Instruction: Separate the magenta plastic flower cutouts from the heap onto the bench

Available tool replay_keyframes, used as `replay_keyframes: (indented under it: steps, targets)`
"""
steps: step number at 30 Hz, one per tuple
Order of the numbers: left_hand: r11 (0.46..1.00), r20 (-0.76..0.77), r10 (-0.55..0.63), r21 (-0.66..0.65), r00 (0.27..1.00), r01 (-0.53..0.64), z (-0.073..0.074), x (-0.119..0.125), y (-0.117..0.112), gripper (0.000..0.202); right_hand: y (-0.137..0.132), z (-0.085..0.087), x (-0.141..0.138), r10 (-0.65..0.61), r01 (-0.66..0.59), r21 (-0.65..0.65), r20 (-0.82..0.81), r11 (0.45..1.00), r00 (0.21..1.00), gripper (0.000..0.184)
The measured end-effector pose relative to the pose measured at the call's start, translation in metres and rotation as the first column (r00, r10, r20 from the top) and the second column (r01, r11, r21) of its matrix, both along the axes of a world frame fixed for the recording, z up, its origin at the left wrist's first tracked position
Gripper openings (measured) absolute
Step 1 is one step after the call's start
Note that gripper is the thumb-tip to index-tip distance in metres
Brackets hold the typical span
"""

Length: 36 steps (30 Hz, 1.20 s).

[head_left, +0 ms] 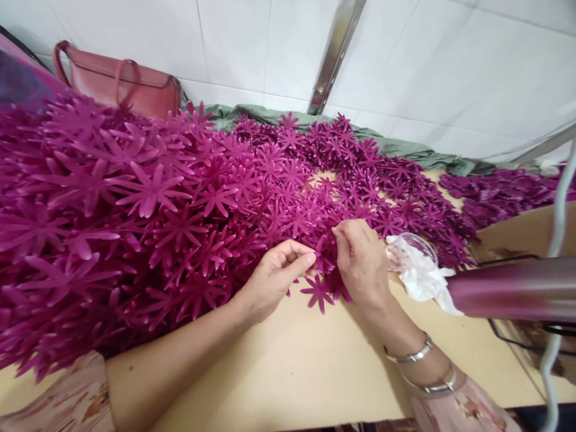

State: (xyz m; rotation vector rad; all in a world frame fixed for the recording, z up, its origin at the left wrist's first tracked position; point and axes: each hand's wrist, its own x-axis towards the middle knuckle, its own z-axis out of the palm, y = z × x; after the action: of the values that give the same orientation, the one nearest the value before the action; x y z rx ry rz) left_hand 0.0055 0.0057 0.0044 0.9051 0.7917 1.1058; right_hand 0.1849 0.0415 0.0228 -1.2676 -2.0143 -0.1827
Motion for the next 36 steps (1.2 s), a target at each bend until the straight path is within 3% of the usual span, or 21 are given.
replay_keyframes:
  steps: [4,15,19,22,24,30,36]
  targets:
    - [1.0,0.021,-0.006,-0.014,1.0,0.006,-0.003,0.001,0.001,0.029,0.001,-0.003,-0.007,-0.023,0.025,-0.061,0.034,0.998,0.999,0.027]
    - [0.991,0.118,0.014,-0.137,0.993,0.003,0.005,0.002,0.0,0.038,0.001,0.004,-0.016,-0.015,-0.014,-0.225,-0.126,0.974,0.992,0.03]
    - [0.99,0.106,0.093,-0.115,0.99,-0.081,0.004,0.002,-0.001,0.032,0.0,0.006,-0.01,0.076,-0.117,-0.17,-0.228,0.979,0.971,0.012]
    - [0.996,0.043,0.063,-0.065,0.997,-0.061,0.0,0.002,0.0,0.033,-0.002,0.009,-0.006,0.23,-0.253,-0.097,-0.197,0.963,0.953,0.028]
    - [0.998,0.005,0.034,-0.055,0.999,-0.034,-0.001,0.002,0.0,0.025,-0.003,0.013,-0.005,0.288,-0.305,-0.08,-0.171,0.949,0.942,0.027]
    - [0.997,-0.035,0.038,0.066,0.999,-0.035,0.001,0.004,0.0,0.028,-0.006,0.017,-0.003,0.317,-0.32,-0.055,-0.057,0.946,0.947,0.012]
    - [0.994,-0.089,0.016,0.105,0.996,-0.007,0.006,0.002,-0.003,0.028,0.003,0.0,-0.003,0.287,-0.286,-0.028,0.072,0.958,0.955,0.014]
